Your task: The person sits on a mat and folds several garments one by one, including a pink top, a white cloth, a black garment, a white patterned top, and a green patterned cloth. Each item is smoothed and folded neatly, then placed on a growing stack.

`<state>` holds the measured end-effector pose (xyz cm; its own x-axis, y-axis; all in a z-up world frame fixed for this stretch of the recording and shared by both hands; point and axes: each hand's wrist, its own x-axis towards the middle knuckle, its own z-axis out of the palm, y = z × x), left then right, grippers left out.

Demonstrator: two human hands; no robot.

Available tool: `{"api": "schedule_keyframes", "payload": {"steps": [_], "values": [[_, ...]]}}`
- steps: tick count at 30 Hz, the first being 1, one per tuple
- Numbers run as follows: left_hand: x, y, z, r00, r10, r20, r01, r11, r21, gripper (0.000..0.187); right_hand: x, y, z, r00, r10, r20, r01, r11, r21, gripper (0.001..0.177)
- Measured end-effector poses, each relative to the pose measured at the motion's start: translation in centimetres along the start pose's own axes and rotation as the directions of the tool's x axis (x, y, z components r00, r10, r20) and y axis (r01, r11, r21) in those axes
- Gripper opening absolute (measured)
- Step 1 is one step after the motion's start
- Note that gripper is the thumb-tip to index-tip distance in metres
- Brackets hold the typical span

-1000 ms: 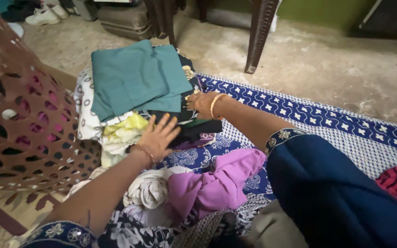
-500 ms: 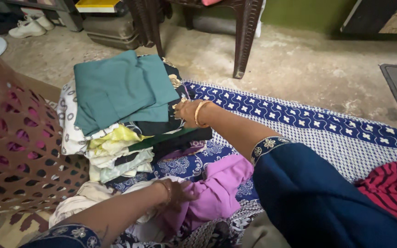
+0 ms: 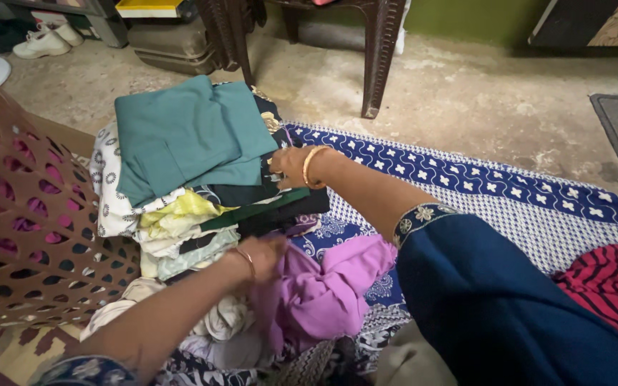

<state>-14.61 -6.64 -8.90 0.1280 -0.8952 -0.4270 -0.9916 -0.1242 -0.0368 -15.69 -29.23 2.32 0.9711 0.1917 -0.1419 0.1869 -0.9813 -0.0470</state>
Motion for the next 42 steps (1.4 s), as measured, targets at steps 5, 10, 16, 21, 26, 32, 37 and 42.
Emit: {"api": "schedule_keyframes", "payload": {"steps": [5, 10, 16, 21, 26, 32, 37, 42], "values": [[-3.5, -2.6, -5.9, 0.946, -0.068, -0.318, 0.015, 0.986, -0.167, 0.086, 0.8, -0.3, -1.1, 0.997, -0.071, -0.023, 0.075, 0.977, 0.2, 0.059], [-8.1, -3.6, -12.8, 0.752, -0.439, -0.491, 0.208, 0.866, -0.455, 0.09, 0.6, -2.3, -3.7, 1.0, 0.006, -0.021, 0.006, 0.852, 0.523, 0.077], [-12.1, -3.1, -17.1, 0.459, -0.476, -0.75, 0.149, 0.873, -0.464, 0.081, -0.1, -4.3, -5.7, 0.961, -0.028, -0.273, 0.159, 0.868, 0.471, 0.07], [-12.8, -2.0, -17.8, 0.246, -0.404, -0.881, 0.058, 0.914, -0.402, 0.089, 1.9, -5.9, -5.4, 0.877, 0.14, -0.459, -0.007, 0.96, 0.28, 0.027], [-12.1, -2.4, -16.3, 0.237, -0.563, -0.792, 0.041, 0.82, -0.57, 0.109, 3.6, -7.0, -7.6, 0.678, 0.376, -0.632, -0.005, 0.861, 0.508, 0.025], [-10.6, -4.2, -15.1, 0.136, -0.568, -0.811, -0.297, 0.758, -0.581, 0.097, 1.3, -8.8, -10.9, 0.655, 0.382, -0.652, 0.14, 0.787, 0.601, 0.03], [-11.0, -5.7, -15.4, 0.221, -0.688, -0.691, -0.205, 0.66, -0.723, 0.036, -1.5, -10.5, -10.9, 0.723, 0.276, -0.633, 0.219, 0.778, 0.589, 0.041], [-10.1, -7.4, -14.8, 0.051, -0.747, -0.663, -0.274, 0.628, -0.729, 0.023, -1.2, -9.8, -10.3, 0.608, 0.027, -0.794, 0.447, 0.814, 0.37, 0.05]]}}
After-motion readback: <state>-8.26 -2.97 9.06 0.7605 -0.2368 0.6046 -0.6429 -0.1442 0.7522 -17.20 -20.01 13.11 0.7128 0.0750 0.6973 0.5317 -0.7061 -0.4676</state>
